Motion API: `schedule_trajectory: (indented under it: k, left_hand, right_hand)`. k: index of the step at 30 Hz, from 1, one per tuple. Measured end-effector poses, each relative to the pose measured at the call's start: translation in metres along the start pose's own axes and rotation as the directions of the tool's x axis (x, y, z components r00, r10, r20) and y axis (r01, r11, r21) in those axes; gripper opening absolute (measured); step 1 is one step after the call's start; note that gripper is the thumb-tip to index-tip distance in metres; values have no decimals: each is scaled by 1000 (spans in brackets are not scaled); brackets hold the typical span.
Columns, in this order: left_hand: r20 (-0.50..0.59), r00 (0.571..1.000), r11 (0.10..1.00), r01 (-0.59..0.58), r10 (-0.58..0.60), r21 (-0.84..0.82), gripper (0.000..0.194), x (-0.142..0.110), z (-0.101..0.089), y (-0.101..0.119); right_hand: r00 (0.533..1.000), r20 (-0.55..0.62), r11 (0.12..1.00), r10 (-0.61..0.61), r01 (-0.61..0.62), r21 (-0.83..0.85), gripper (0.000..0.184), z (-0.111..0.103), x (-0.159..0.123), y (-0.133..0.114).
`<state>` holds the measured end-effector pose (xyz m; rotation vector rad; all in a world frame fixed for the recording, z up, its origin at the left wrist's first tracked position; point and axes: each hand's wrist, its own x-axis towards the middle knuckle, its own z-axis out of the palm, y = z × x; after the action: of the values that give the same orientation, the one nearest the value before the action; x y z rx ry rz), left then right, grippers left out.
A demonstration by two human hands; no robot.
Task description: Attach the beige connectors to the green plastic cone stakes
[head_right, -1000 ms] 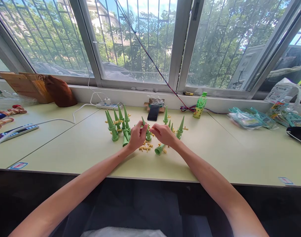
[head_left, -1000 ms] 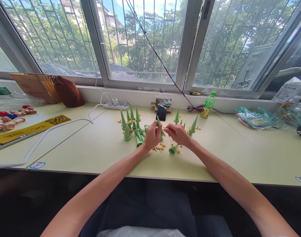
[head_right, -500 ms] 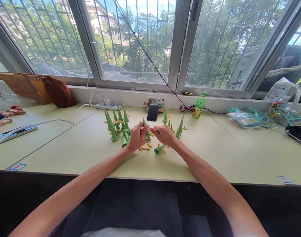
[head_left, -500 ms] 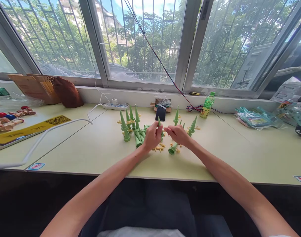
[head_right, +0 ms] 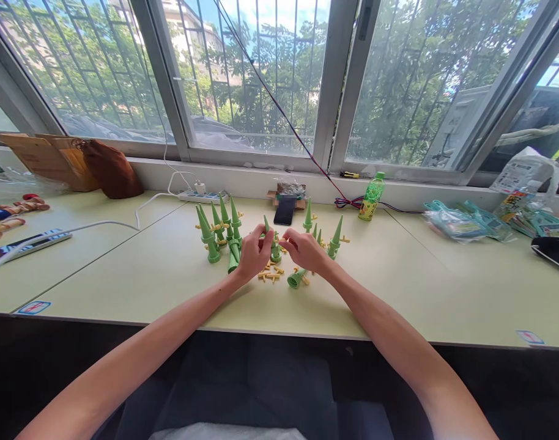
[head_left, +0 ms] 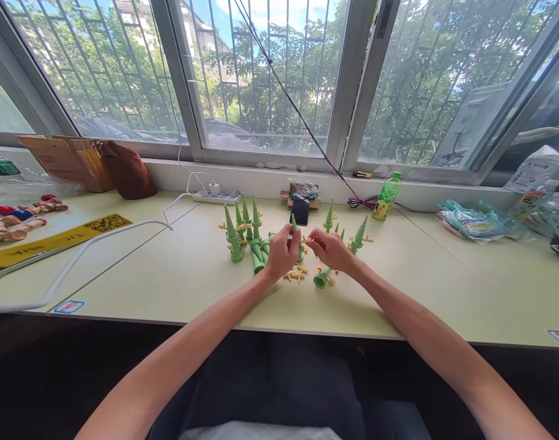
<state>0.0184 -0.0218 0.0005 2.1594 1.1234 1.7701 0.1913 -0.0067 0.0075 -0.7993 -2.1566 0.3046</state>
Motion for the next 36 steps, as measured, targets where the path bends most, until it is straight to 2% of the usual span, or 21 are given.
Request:
schedule_trajectory:
  k: [8, 14, 18, 25, 36]
  left_hand:
    - [25, 1000, 1000, 3, -4, 8, 28, 0, -1, 3]
    - [25, 1000, 1000, 3, -3, 10, 29, 0, -1, 3]
    - [18, 1000, 1000, 13, -13, -9, 28, 0, -1, 3]
    - [10, 999, 998, 42, -41, -46, 29, 1, -1, 2]
    - [13, 999, 998, 41, -40, -38, 28, 1, -1, 4]
  right_hand:
    - [998, 50, 1000, -26, 26, -10, 38, -3, 0, -4]
    - [999, 39, 998, -38, 40, -48, 43, -2, 1, -2]
    - [999, 31, 998, -25, 26, -49, 42, -1, 1, -1]
    - [1000, -7, 999, -11, 10, -45, 27, 1, 0, 0]
    - [998, 56, 999, -31, 31, -8, 33, -2, 0, -2]
